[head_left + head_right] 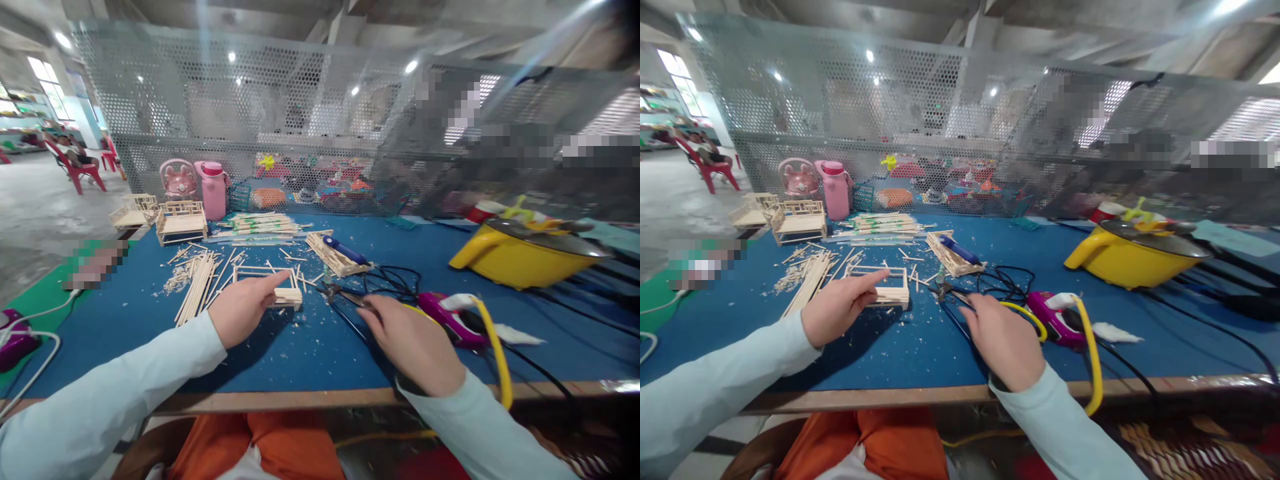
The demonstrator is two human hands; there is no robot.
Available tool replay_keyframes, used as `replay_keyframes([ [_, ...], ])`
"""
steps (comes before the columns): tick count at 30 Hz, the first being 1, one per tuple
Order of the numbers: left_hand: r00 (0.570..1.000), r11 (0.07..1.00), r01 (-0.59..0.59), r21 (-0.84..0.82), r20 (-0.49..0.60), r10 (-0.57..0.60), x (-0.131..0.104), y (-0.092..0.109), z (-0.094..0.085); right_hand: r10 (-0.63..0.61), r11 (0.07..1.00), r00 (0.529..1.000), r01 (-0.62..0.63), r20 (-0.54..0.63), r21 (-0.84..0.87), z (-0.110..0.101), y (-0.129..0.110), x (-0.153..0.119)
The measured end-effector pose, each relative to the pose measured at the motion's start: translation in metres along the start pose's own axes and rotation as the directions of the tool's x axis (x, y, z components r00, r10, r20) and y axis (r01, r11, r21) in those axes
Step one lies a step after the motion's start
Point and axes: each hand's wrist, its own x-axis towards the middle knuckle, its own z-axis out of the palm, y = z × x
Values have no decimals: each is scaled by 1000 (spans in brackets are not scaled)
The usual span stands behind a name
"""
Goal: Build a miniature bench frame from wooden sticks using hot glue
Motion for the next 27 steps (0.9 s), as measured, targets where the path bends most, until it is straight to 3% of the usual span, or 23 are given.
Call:
replay_keyframes([
  [1,1000,1000,-10,12,-3,10,3,1,0,-81,992,993,89,-80,93,-5,-10,6],
  [3,999,999,-36,20,-8,36,10,3,0,-330,896,936,351,-120,273,-14,-29,19],
  [6,999,999,-39,14,-16,39,18,7,0,-520,746,844,523,-132,411,-15,-48,42],
  [8,998,999,-36,9,-56,36,21,3,-4,-537,710,831,540,-148,452,-7,-51,58],
  [11,958,998,43,-53,-280,-56,21,-19,-17,-472,710,865,486,-167,509,11,-46,73],
  [13,837,936,265,-232,-427,-343,18,-41,-26,-430,707,892,427,-137,564,22,-41,77],
  [15,709,723,491,-486,-260,-656,13,-60,-31,-402,694,911,369,-93,618,29,-38,77],
  [16,661,606,571,-554,-127,-739,10,-67,-31,-391,688,918,344,-73,639,31,-38,77],
  [18,607,431,662,-614,101,-788,5,-72,-27,-370,683,928,300,-39,666,33,-40,76],
  [22,579,249,675,-694,289,-763,0,-58,-17,-346,691,938,251,5,678,33,-45,76],
  [27,563,131,641,-756,347,-750,2,-47,-14,-359,695,932,225,58,683,35,-47,79],
])
